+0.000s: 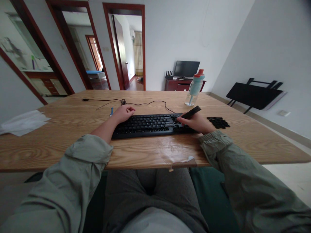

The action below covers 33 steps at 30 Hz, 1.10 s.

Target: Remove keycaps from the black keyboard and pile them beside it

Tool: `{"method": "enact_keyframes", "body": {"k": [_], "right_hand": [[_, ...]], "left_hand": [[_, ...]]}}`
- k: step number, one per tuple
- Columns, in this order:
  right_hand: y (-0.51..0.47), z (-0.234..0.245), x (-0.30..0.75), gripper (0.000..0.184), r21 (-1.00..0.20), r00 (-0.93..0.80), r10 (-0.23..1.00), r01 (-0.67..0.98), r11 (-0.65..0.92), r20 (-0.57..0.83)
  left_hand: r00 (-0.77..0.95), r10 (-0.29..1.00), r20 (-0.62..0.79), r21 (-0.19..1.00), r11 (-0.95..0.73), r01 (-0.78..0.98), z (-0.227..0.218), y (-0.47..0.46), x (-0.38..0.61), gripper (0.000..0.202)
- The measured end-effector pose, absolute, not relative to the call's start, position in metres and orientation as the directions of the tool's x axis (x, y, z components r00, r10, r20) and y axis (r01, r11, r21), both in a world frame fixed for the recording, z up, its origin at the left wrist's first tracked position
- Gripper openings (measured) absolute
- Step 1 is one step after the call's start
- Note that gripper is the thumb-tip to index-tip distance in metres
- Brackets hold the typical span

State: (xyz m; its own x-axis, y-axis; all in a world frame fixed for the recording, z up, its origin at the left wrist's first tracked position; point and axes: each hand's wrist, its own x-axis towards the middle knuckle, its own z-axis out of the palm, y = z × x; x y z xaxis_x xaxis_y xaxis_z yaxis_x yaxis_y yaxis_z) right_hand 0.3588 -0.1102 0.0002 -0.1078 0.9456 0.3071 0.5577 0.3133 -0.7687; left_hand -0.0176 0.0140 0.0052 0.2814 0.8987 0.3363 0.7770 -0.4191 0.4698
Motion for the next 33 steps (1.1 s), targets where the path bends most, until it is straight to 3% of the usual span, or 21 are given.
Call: {"method": "enact_keyframes", "body": {"k": [19,25,33], "right_hand": [[-0.144,-0.007,0.338,0.035,-0.574,-0.07,0.908,0.754,0.319,0.413],[-0.136,-0.011,0.339,0.036,-0.608,0.016,0.874,0.724,0.324,0.485],[-0.14,-0.01,0.339,0.033,-0.6,-0.074,0.877,0.702,0.384,0.474]], "left_hand": [[0.299,0.894,0.334,0.45,-0.43,0.783,0.007,0.011,-0.017,0.029],[0.288,0.903,0.317,0.456,-0.412,0.789,0.008,0.009,-0.016,0.029],[0.281,0.902,0.328,0.465,-0.413,0.783,0.007,0.01,-0.016,0.027]]}}
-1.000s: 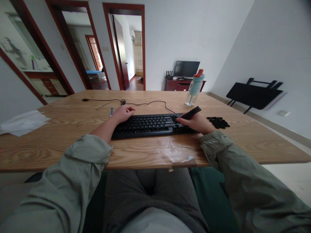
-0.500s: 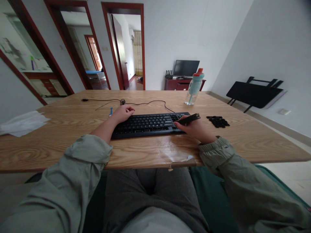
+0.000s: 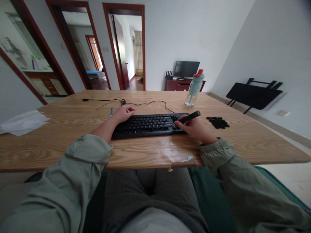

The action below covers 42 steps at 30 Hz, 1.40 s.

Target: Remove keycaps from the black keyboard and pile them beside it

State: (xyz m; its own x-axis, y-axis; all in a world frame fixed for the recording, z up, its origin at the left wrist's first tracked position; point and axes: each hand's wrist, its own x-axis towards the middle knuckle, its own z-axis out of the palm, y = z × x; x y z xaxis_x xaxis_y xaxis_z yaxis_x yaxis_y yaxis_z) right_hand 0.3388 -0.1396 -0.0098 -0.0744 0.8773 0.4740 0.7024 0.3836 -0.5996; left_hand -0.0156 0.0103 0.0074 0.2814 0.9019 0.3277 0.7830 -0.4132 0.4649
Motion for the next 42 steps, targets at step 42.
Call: {"method": "enact_keyframes", "body": {"k": [42], "right_hand": [[-0.123,-0.011,0.335,0.03,-0.711,0.049,0.919,0.65,0.268,0.391]], "left_hand": [[0.307,0.898,0.317,0.479,-0.431,0.765,0.01,0.007,-0.015,0.025]]}}
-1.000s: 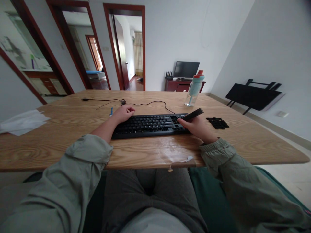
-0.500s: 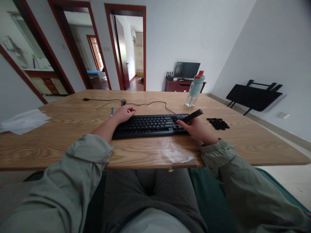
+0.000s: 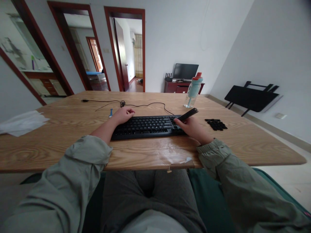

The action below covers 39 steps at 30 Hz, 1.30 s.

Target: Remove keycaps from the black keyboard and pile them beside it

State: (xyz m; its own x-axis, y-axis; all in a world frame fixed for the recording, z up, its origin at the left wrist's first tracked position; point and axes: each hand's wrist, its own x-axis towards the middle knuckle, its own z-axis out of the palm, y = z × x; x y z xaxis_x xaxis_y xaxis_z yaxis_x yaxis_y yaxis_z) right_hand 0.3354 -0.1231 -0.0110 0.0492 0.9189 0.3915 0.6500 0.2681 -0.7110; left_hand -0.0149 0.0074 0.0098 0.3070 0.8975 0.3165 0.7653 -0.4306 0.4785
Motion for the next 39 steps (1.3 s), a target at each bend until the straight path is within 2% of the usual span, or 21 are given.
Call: {"method": "enact_keyframes", "body": {"k": [3,12,17,21,24,34,39], "right_hand": [[-0.128,-0.01,0.335,0.027,-0.714,0.017,0.919,0.636,0.293,0.393],[-0.139,-0.013,0.345,0.034,-0.64,-0.108,0.913,0.681,0.357,0.394],[-0.138,-0.012,0.34,0.037,-0.715,0.014,0.911,0.624,0.314,0.412],[-0.129,-0.012,0.335,0.042,-0.742,0.065,0.935,0.628,0.234,0.35],[-0.125,-0.01,0.331,0.045,-0.709,0.045,0.94,0.67,0.222,0.338],[-0.124,-0.001,0.305,0.043,-0.547,0.0,0.904,0.796,0.259,0.428],[-0.122,-0.001,0.304,0.045,-0.556,-0.032,0.902,0.778,0.293,0.43]], "left_hand": [[0.306,0.897,0.318,0.481,-0.431,0.763,0.009,0.008,-0.015,0.024],[0.324,0.894,0.309,0.457,-0.438,0.774,0.008,0.008,-0.016,0.029],[0.329,0.89,0.314,0.457,-0.446,0.769,0.008,0.01,-0.017,0.026],[0.33,0.892,0.309,0.468,-0.444,0.764,0.008,0.01,-0.017,0.026],[0.335,0.889,0.311,0.468,-0.45,0.761,0.008,0.01,-0.017,0.026],[0.331,0.888,0.319,0.458,-0.45,0.766,0.009,0.008,-0.015,0.026],[0.398,0.855,0.332,0.431,-0.513,0.742,0.009,0.007,-0.009,0.029]]}}
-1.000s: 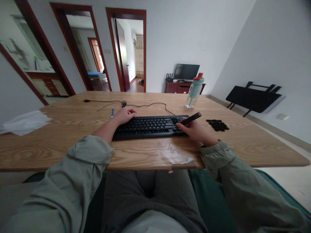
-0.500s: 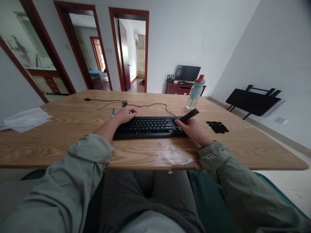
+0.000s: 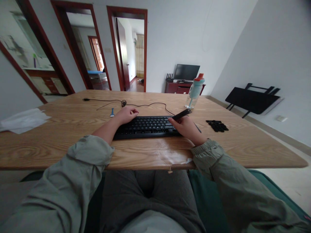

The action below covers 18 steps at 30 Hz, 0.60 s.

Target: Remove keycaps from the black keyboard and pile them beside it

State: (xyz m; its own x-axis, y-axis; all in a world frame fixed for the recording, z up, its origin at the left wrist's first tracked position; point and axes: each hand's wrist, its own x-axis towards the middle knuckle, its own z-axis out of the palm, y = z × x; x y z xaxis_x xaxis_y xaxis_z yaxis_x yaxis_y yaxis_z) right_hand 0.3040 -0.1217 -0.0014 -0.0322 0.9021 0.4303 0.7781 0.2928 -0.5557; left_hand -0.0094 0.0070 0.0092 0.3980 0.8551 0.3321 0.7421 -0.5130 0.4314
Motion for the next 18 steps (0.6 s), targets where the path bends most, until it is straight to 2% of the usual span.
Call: {"method": "enact_keyframes", "body": {"k": [4,12,16,18], "right_hand": [[-0.128,-0.004,0.306,0.048,-0.524,-0.003,0.896,0.81,0.263,0.445],[-0.14,-0.004,0.288,0.05,-0.409,-0.052,0.869,0.867,0.284,0.492],[-0.136,-0.003,0.285,0.052,-0.406,-0.022,0.867,0.878,0.255,0.497],[-0.134,-0.005,0.293,0.05,-0.444,0.018,0.874,0.866,0.229,0.486]], "left_hand": [[0.424,0.841,0.336,0.398,-0.534,0.745,0.009,0.007,-0.008,0.03],[0.436,0.836,0.333,0.394,-0.544,0.741,0.007,0.009,-0.007,0.031],[0.433,0.838,0.333,0.403,-0.541,0.738,0.008,0.008,-0.007,0.031],[0.434,0.838,0.331,0.407,-0.542,0.736,0.008,0.008,-0.008,0.031]]}}
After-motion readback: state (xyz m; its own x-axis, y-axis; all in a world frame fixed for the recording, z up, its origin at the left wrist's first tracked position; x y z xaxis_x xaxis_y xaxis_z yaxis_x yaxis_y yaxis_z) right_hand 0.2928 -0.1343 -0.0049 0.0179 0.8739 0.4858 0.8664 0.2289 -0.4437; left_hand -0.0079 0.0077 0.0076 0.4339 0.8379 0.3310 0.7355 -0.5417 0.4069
